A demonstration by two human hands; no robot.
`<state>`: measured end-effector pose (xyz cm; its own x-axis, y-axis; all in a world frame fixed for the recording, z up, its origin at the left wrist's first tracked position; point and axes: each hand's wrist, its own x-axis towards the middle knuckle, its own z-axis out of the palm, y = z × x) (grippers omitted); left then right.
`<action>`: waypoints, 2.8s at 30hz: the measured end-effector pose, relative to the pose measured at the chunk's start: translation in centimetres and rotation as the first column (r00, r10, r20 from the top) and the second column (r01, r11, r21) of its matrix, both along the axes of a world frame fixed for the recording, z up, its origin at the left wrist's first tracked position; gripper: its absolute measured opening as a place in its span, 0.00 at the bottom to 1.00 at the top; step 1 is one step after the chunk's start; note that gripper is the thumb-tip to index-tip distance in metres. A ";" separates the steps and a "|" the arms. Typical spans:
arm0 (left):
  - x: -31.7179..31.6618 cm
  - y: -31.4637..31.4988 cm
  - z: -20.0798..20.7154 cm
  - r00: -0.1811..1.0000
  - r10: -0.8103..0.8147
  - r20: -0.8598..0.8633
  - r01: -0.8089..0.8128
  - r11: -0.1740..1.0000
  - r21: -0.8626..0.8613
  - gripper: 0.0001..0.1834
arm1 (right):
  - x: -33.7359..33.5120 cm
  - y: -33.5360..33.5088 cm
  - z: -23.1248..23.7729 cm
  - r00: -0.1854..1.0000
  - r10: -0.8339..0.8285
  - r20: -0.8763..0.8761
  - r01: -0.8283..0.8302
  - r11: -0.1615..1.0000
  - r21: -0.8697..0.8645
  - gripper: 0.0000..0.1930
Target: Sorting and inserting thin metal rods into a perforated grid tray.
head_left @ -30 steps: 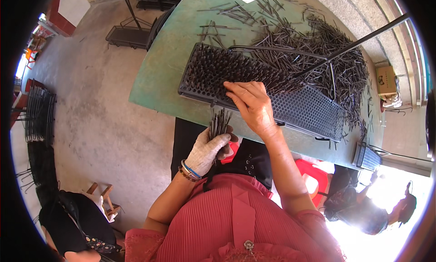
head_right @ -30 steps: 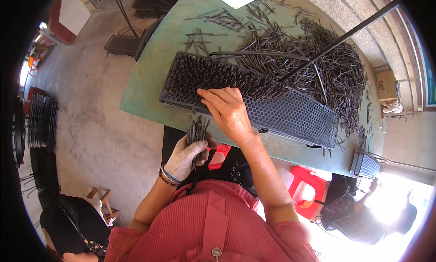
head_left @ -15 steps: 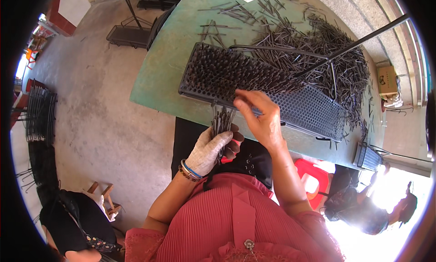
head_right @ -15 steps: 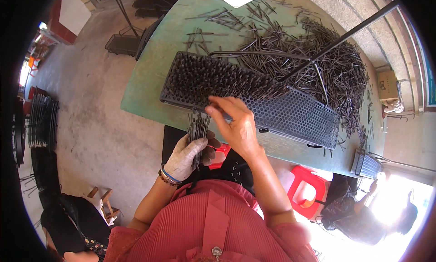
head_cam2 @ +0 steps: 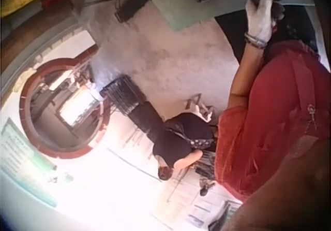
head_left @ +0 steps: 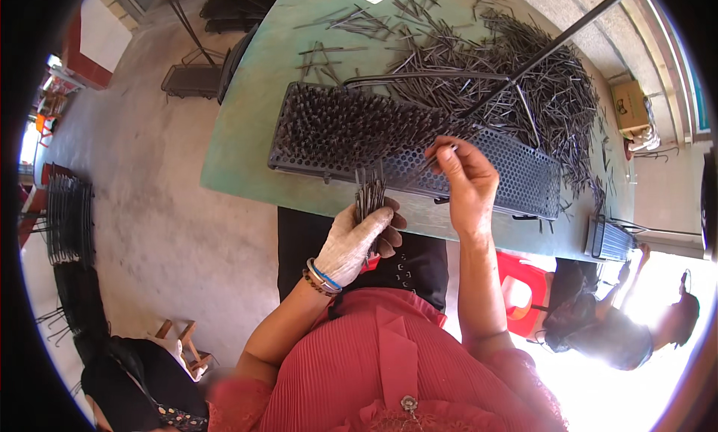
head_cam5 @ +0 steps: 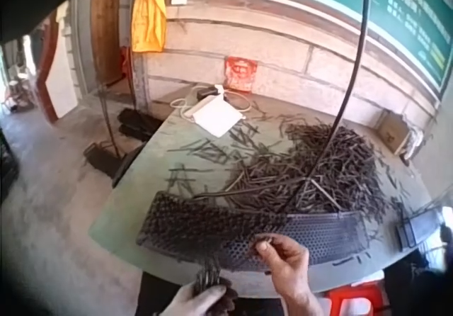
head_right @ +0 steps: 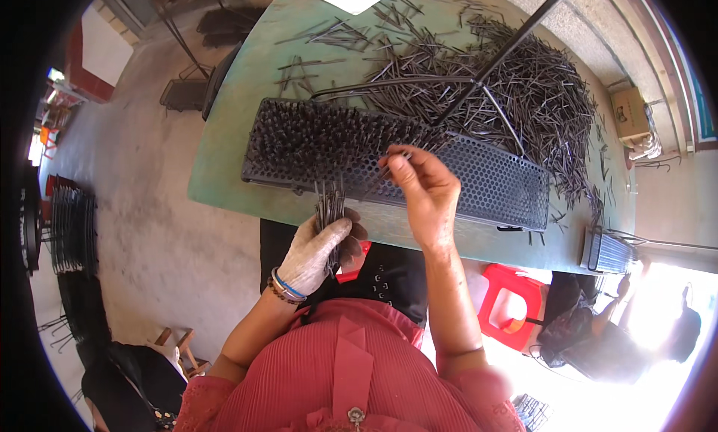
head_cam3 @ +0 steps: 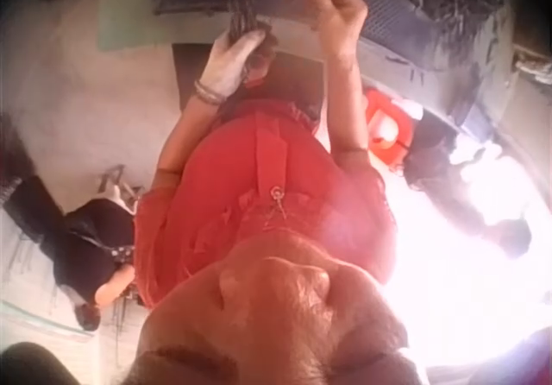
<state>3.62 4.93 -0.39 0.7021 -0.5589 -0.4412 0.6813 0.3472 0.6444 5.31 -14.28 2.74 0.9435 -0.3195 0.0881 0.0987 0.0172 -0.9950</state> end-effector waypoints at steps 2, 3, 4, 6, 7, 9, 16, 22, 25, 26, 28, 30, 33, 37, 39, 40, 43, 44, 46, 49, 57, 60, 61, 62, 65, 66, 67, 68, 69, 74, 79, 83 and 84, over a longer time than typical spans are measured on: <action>0.1 -0.5 -0.3 0.999 -0.040 0.008 0.040 0.999 -0.013 0.17 | 0.9 -0.3 0.0 0.996 -0.066 0.055 0.068 0.997 -0.036 0.11; 0.1 -0.8 -0.7 0.998 -0.033 -0.045 0.033 0.999 -0.021 0.17 | 1.4 -0.5 -0.4 0.992 -0.096 0.088 0.100 0.994 -0.048 0.11; 0.1 -1.0 -0.9 0.995 -0.027 -0.098 0.024 0.999 -0.029 0.16 | 1.8 -0.7 -0.8 0.985 -0.125 0.120 0.132 0.989 -0.059 0.12; 0.2 -1.1 -0.9 0.996 -0.012 -0.083 0.012 1.000 0.006 0.16 | 2.3 -0.9 -1.4 0.984 -0.135 0.114 0.145 0.986 -0.087 0.12; 0.2 -1.2 -0.9 0.997 0.006 -0.072 -0.004 0.999 0.038 0.16 | 2.4 -1.1 -1.7 0.985 -0.121 0.120 0.142 0.973 -0.180 0.11; 0.3 -1.1 -1.0 0.998 -0.015 -0.067 0.018 0.999 0.045 0.16 | 2.9 -0.9 -2.4 0.986 -0.103 0.132 0.133 0.961 -0.241 0.10; -0.2 -0.7 -1.0 0.994 -0.013 -0.108 0.017 0.999 0.032 0.14 | 3.4 -0.6 -1.9 0.977 -0.046 0.209 0.138 0.883 -0.449 0.09; -0.1 -0.7 -1.1 0.995 -0.024 -0.094 0.028 0.999 0.036 0.14 | 3.1 -0.8 -1.7 0.989 -0.012 0.151 0.089 0.851 -0.518 0.09; -0.1 -0.8 -1.3 0.994 -0.016 -0.113 0.021 0.998 0.051 0.14 | 3.2 -0.4 -2.2 0.974 -0.017 0.228 0.140 0.832 -0.537 0.09; -0.2 -0.7 -1.3 0.993 -0.015 -0.113 0.021 0.998 0.051 0.14 | 3.3 -0.2 -2.4 0.973 -0.029 0.227 0.145 0.846 -0.514 0.10; -0.2 -0.8 -1.4 0.994 -0.011 -0.113 0.017 0.998 0.053 0.14 | 3.3 0.0 -3.0 0.973 -0.043 0.227 0.153 0.858 -0.491 0.10; -0.1 -0.7 -1.4 0.994 -0.014 -0.111 0.019 0.999 0.049 0.14 | 3.3 0.1 -3.6 0.954 -0.028 0.299 0.206 0.787 -0.581 0.11; 0.0 -0.6 -1.3 0.995 -0.014 -0.099 0.019 0.998 0.058 0.13 | 3.2 0.2 -3.5 0.930 0.031 0.365 0.239 0.703 -0.669 0.11; -0.1 -0.5 -1.2 0.998 -0.011 -0.066 0.017 0.996 0.084 0.13 | 3.1 0.2 -3.4 0.888 0.020 0.460 0.367 0.572 -0.733 0.10; -0.1 -0.6 -1.1 0.998 -0.018 -0.059 0.023 0.997 0.076 0.13 | 2.9 0.2 -3.6 0.896 -0.009 0.443 0.372 0.558 -0.742 0.10; -0.2 -0.6 -1.1 0.998 -0.026 -0.051 0.029 0.997 0.068 0.13 | 2.8 0.2 -3.7 0.903 -0.039 0.427 0.378 0.544 -0.749 0.11; -0.2 -0.7 -1.1 0.996 -0.058 -0.066 0.062 0.996 0.068 0.13 | 2.8 0.8 -4.1 0.905 -0.007 0.425 0.362 0.536 -0.762 0.11; -0.2 -0.6 -1.1 0.996 -0.056 -0.066 0.060 0.996 0.068 0.13 | 2.6 0.8 -3.9 0.916 -0.024 0.400 0.349 0.539 -0.767 0.12; -0.2 -0.4 -1.3 0.998 -0.044 -0.045 0.046 0.998 0.044 0.14 | 2.6 1.1 -3.6 0.903 -0.095 0.418 0.388 0.595 -0.704 0.13; -0.1 -0.5 -0.5 1.000 -0.016 -0.008 0.016 0.999 0.040 0.14 | 1.0 0.4 -2.3 0.964 -0.041 0.264 0.196 0.780 -0.594 0.11; -0.2 -0.7 0.2 0.998 -0.039 0.050 0.036 0.998 0.053 0.15 | -1.8 -0.3 -2.4 0.920 0.231 -0.318 -0.258 0.965 -0.046 0.12; -0.2 -0.7 -0.7 1.000 -0.021 -0.001 0.021 0.999 0.040 0.14 | -1.3 -0.7 -1.2 0.943 0.150 -0.297 -0.119 0.985 0.121 0.09; -0.2 -0.7 -0.9 1.000 -0.012 -0.022 0.013 1.000 0.024 0.14 | -1.2 -0.7 -1.0 0.972 0.070 -0.224 -0.059 0.997 0.055 0.09; -0.3 -0.7 -1.0 1.000 -0.010 -0.022 0.011 1.000 0.024 0.14 | -0.9 -0.7 -0.9 0.989 -0.008 -0.145 0.007 1.000 -0.006 0.09; -0.3 -1.0 -1.0 0.999 0.005 -0.050 -0.004 1.000 0.015 0.14 | 0.3 -1.0 -1.5 0.998 -0.058 0.010 0.059 0.997 -0.048 0.10; -0.3 -1.1 -1.0 0.999 -0.001 -0.046 0.002 1.000 0.023 0.14 | 0.8 -0.8 -1.5 0.992 -0.104 0.073 0.111 0.989 -0.094 0.09; -0.3 -1.1 -1.0 0.999 -0.006 -0.042 0.007 1.000 0.030 0.13 | 1.4 -0.7 -2.0 0.984 -0.140 0.110 0.154 0.979 -0.134 0.09; -0.3 -1.1 -1.0 0.999 -0.008 -0.042 0.009 1.000 0.030 0.13 | 1.7 -0.6 -2.3 0.984 -0.142 0.111 0.156 0.979 -0.134 0.09; -0.4 -1.1 -1.1 0.999 -0.007 -0.035 0.008 1.000 0.024 0.13 | 2.0 -0.6 -2.5 0.979 -0.143 0.146 0.176 0.955 -0.241 0.08; -0.6 -1.0 -1.1 0.999 0.006 -0.039 -0.005 1.000 0.024 0.13 | 1.8 0.3 -2.6 0.973 -0.114 0.201 0.202 0.842 -0.501 0.08; -0.4 -0.8 -1.2 0.999 -0.003 -0.047 0.004 1.000 0.011 0.13 | 1.7 0.4 -3.5 0.961 -0.005 0.277 0.188 0.747 -0.638 0.08; 0.0 -0.6 -1.1 0.999 -0.015 -0.037 0.017 0.998 0.059 0.13 | 1.9 0.7 -3.1 0.979 -0.006 0.205 0.138 0.759 -0.636 0.09; 0.0 -0.5 -1.2 0.999 -0.017 -0.040 0.019 0.998 0.056 0.13 | 1.9 0.8 -3.1 0.981 -0.040 0.191 0.148 0.789 -0.596 0.09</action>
<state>3.60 4.40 -1.59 0.6737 -0.5450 -0.4992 0.7123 0.2988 0.6351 7.21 -13.47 -0.33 0.8669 -0.2358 0.4392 0.2254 -0.6003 -0.7673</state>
